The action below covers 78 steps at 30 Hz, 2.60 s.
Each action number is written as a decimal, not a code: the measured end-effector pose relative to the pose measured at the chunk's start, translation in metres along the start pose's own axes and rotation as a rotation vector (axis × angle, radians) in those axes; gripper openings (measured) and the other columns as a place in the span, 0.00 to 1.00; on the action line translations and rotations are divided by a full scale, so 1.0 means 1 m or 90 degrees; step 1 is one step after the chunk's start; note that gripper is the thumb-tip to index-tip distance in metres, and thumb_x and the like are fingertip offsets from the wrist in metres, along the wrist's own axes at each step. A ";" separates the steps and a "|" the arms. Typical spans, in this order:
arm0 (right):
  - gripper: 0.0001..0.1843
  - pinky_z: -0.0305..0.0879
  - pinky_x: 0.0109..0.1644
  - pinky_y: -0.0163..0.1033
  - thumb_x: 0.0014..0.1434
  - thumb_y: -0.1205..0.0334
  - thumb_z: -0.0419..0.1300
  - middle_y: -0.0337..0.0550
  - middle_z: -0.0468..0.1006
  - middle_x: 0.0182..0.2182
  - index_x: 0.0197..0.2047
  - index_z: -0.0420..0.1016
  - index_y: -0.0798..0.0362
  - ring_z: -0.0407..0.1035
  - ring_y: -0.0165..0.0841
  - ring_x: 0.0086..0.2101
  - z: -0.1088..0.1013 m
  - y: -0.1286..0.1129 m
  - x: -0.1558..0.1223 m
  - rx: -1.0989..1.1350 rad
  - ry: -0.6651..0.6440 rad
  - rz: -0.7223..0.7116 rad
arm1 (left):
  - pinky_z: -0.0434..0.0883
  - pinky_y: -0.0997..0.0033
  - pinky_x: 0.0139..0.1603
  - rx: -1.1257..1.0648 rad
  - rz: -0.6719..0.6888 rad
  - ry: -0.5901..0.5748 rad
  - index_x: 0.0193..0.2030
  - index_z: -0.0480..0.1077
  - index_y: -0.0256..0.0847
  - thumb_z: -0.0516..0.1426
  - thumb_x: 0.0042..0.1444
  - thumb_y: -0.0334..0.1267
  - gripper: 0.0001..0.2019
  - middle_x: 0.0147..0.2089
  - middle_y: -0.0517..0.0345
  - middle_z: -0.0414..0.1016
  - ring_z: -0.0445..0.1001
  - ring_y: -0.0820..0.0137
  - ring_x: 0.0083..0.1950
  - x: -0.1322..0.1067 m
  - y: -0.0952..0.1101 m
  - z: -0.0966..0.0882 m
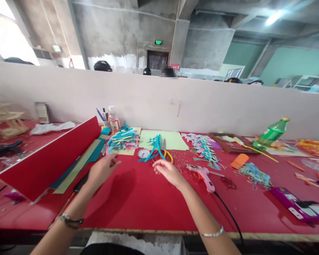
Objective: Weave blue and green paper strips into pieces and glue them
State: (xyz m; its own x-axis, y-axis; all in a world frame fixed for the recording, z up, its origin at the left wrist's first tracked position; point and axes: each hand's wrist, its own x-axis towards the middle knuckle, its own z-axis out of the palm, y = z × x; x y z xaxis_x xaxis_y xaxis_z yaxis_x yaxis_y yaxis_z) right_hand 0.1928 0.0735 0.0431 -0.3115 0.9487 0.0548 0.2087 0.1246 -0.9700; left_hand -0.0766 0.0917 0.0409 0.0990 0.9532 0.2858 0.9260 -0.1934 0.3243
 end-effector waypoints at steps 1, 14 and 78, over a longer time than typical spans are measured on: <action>0.10 0.60 0.40 0.37 0.52 0.57 0.53 0.39 0.69 0.29 0.34 0.67 0.54 0.65 0.28 0.31 0.001 0.005 -0.008 -0.014 -0.009 0.001 | 0.64 0.73 0.34 0.089 -0.066 0.047 0.49 0.62 0.38 0.48 0.54 0.45 0.19 0.42 0.50 0.70 0.69 0.65 0.41 -0.005 -0.015 -0.010; 0.12 0.59 0.35 0.35 0.53 0.54 0.52 0.39 0.68 0.26 0.34 0.67 0.55 0.64 0.29 0.29 0.013 0.024 -0.049 -0.006 0.017 0.051 | 0.67 0.63 0.34 0.263 -0.348 -0.061 0.45 0.63 0.33 0.47 0.55 0.40 0.16 0.44 0.41 0.68 0.69 0.55 0.44 -0.024 -0.106 -0.023; 0.06 0.56 0.38 0.36 0.55 0.68 0.52 0.37 0.68 0.26 0.28 0.66 0.51 0.63 0.29 0.30 0.083 0.030 -0.078 -0.633 0.078 -0.238 | 0.61 0.75 0.30 0.014 0.331 -0.206 0.31 0.66 0.39 0.46 0.58 0.39 0.11 0.29 0.58 0.69 0.68 0.72 0.30 -0.099 0.023 0.025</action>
State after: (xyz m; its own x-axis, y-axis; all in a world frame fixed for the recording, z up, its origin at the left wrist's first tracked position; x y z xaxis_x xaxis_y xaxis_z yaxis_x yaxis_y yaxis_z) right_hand 0.1467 -0.0204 -0.0095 -0.4288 0.8170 0.3856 0.7984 0.5424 -0.2613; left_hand -0.0562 -0.0012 -0.0030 0.6428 0.7577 0.1121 0.7332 -0.6511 0.1962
